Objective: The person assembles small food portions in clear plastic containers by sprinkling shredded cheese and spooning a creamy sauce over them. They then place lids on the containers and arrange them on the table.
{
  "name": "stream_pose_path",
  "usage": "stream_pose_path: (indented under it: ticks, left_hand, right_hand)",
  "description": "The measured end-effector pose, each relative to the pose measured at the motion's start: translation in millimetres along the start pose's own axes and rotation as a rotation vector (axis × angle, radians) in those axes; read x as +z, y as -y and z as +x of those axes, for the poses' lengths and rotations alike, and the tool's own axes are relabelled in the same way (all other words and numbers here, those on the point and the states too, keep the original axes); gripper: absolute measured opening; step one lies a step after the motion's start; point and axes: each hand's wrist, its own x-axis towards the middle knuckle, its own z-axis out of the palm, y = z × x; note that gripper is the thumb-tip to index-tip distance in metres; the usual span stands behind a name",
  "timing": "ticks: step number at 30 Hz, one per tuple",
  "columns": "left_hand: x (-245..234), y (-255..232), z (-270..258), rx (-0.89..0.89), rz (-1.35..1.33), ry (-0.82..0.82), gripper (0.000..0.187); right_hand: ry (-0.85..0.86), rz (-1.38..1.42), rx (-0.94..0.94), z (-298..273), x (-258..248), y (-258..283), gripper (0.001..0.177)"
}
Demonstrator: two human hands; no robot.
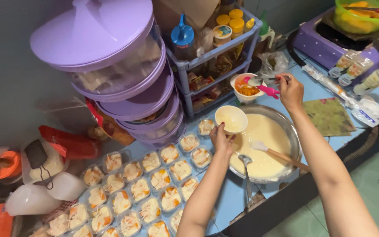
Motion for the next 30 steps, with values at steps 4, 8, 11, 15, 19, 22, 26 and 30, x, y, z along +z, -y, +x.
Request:
stream_pose_path:
  ticks: [4, 8, 11, 15, 19, 22, 26, 30]
  left_hand:
    - [15, 6, 13, 0.004, 0.031, 0.004, 0.056]
    - [28, 8, 16, -0.011, 0.085, 0.024, 0.051]
    - [38, 10, 16, -0.014, 0.173, -0.008, 0.045]
    - [53, 15, 16, -0.006, 0.153, -0.046, 0.041]
    - [59, 17, 19, -0.015, 0.187, -0.064, 0.039]
    - [59, 18, 21, -0.008, 0.207, -0.021, 0.037]
    - [61, 18, 24, -0.01, 0.189, 0.002, 0.037]
    - [63, 23, 28, -0.045, 0.19, -0.057, 0.042]
  right_hand:
    - [0.03, -0.099, -0.084, 3, -5, 11, 0.013]
    - [0.047, -0.174, -0.152, 3, -9, 17, 0.012]
    - [0.093, -0.218, -0.173, 8, -12, 17, 0.011]
    - [0.177, -0.291, -0.222, 22, -15, 14, 0.011]
    - [0.251, -0.215, -0.211, 35, -15, 5, 0.011]
    - [0.302, -0.128, -0.151, 42, -14, -6, 0.012]
    - [0.323, 0.014, -0.115, 48, -11, -16, 0.013]
    - [0.327, -0.025, -0.165, 48, -10, -16, 0.013]
